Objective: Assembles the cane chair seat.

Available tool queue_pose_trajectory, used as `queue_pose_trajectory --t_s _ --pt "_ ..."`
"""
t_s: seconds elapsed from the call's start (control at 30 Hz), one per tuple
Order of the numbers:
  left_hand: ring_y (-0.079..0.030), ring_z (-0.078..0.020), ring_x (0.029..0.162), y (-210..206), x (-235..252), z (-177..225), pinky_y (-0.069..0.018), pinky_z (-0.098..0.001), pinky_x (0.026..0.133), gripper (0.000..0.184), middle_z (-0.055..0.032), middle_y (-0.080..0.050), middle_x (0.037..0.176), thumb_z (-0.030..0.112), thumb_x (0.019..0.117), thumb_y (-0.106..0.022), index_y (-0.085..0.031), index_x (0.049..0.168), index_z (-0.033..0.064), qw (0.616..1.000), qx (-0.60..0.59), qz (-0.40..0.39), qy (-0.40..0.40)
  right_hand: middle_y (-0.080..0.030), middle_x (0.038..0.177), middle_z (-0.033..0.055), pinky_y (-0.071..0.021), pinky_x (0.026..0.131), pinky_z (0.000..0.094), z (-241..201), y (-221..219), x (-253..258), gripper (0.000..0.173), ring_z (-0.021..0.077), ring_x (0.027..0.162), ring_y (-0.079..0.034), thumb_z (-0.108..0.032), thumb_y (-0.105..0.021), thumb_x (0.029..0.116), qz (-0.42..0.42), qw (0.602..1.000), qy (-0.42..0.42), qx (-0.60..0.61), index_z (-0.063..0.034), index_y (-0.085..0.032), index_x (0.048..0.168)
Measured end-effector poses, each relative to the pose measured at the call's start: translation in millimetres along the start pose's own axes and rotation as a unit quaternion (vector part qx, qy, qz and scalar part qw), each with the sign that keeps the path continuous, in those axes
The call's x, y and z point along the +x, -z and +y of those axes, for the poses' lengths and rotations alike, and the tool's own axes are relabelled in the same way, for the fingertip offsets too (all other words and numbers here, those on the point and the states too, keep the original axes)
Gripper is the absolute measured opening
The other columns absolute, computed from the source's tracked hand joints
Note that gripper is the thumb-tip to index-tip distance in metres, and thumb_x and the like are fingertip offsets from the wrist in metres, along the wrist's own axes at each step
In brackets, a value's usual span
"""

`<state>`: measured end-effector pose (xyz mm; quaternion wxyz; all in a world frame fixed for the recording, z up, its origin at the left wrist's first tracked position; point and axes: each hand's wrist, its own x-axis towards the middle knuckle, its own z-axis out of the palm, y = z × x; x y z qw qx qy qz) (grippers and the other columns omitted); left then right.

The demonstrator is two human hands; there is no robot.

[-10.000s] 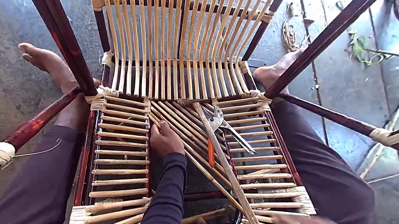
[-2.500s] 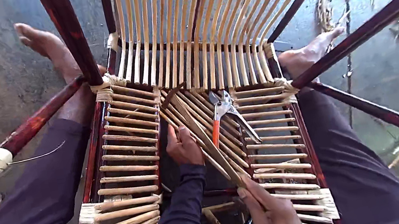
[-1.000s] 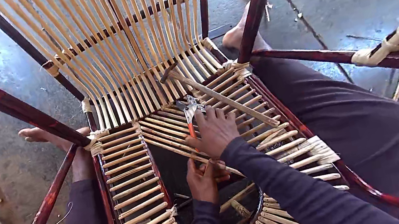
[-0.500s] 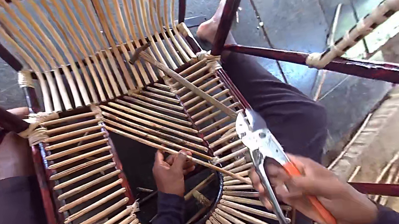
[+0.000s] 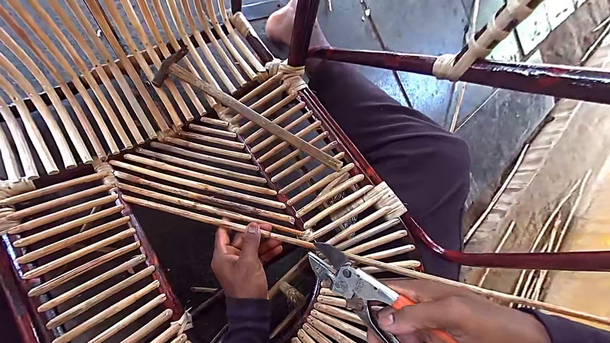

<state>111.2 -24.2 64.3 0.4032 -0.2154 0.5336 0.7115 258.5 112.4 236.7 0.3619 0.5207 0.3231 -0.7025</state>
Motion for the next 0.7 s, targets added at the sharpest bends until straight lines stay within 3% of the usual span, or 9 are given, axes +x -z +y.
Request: queue_pose_trajectory --t_s 0.33,0.43,0.5,0.57,0.6,0.63,0.67,0.7 --pt "-0.075 -0.0318 0.067 -1.2 -0.1 0.7 -0.0664 -0.0433 0.061 0.042 -0.0199 -0.075 0.095 0.001 0.1027 -0.059 -0.049 0.144 0.0038 1.0 -0.004 0.005 0.001 -0.072 0.1 0.0187 -0.0649 0.063 0.0468 -22.2 -16.4 12.0 0.024 0.0348 0.076 -0.075 -0.021 -0.045 0.1075 0.086 0.995 -0.044 -0.02 -0.0089 -0.049 0.127" --pt "-0.076 -0.0304 0.066 -3.7 -0.7 0.4 -0.0666 -0.043 0.06 0.046 -0.0184 -0.075 0.093 0.001 0.1004 -0.064 -0.049 0.143 0.0036 0.999 0.018 0.044 -0.003 -0.071 0.092 0.0167 -0.0639 0.057 0.0438 -19.2 -17.6 15.1 0.021 0.0311 0.066 -0.073 -0.019 -0.047 0.1069 0.103 0.993 -0.044 -0.028 -0.009 -0.049 0.125" --pt "-0.076 -0.0213 0.073 -3.7 -9.9 -2.0 -0.0672 -0.0368 0.067 0.052 -0.0113 -0.074 0.097 0.009 0.0978 -0.071 -0.05 0.144 0.0013 0.985 0.115 0.1 -0.083 -0.069 0.087 0.016 -0.0631 0.055 0.0435 -18.7 -18.9 16.8 0.02 0.03 0.061 -0.071 -0.021 -0.047 0.107 0.112 0.992 -0.05 -0.027 -0.0093 -0.049 0.123" --pt "-0.069 -0.0147 0.097 -0.8 -35.9 -6.2 -0.0609 -0.034 0.086 0.052 -0.0093 -0.068 0.114 0.024 0.1015 -0.065 -0.05 0.144 -0.0024 0.933 0.241 0.07 -0.258 -0.068 0.085 0.0151 -0.0629 0.055 0.0434 -21.5 -17.8 15.8 0.023 0.029 0.06 -0.07 -0.028 -0.045 0.1092 0.105 0.992 -0.061 -0.029 -0.0094 -0.051 0.121" --pt "-0.066 -0.0185 0.112 -2.3 -55.7 -7.1 -0.0565 -0.0397 0.099 0.054 -0.0124 -0.066 0.123 0.033 0.1029 -0.061 -0.052 0.142 -0.0022 0.892 0.281 0.002 -0.355 -0.067 0.083 0.0129 -0.0628 0.055 0.0414 -24.4 -17.8 13.7 0.029 0.026 0.061 -0.07 -0.035 -0.043 0.1101 0.096 0.993 -0.054 -0.035 -0.0096 -0.054 0.119" --pt "-0.061 -0.0218 0.123 -9.8 -77.7 -8.2 -0.0495 -0.0461 0.108 0.056 -0.0122 -0.065 0.129 0.046 0.1015 -0.059 -0.056 0.138 0.0034 0.848 0.291 -0.079 -0.436 -0.067 0.08 0.0085 -0.0616 0.055 0.0364 -27.5 -20.6 10.1 0.034 0.02 0.061 -0.069 -0.04 -0.043 0.1095 0.09 0.995 -0.024 -0.044 -0.0099 -0.059 0.113" --pt "-0.057 -0.0215 0.13 -23.2 -99.0 -10.4 -0.039 -0.0505 0.116 0.059 -0.0068 -0.065 0.132 0.06 0.0993 -0.056 -0.059 0.136 0.014 0.807 0.282 -0.159 -0.494 -0.069 0.08 0.0017 -0.0582 0.059 0.0273 -30.4 -26.5 4.5 0.029 0.0105 0.066 -0.068 -0.035 -0.048 0.1069 0.075 0.995 0.052 -0.042 -0.0106 -0.063 0.107" --pt "-0.053 -0.0221 0.135 -38.9 -115.7 -14.6 -0.0303 -0.0526 0.122 0.062 -0.0036 -0.064 0.137 0.068 0.0975 -0.051 -0.061 0.135 0.0205 0.762 0.277 -0.225 -0.54 -0.073 0.091 -0.0057 -0.058 0.076 0.0202 -30.8 -27.1 4.0 0.021 0.0019 0.085 -0.07 -0.026 -0.058 0.0965 -0.002 0.982 0.187 -0.028 -0.0124 -0.064 0.111"
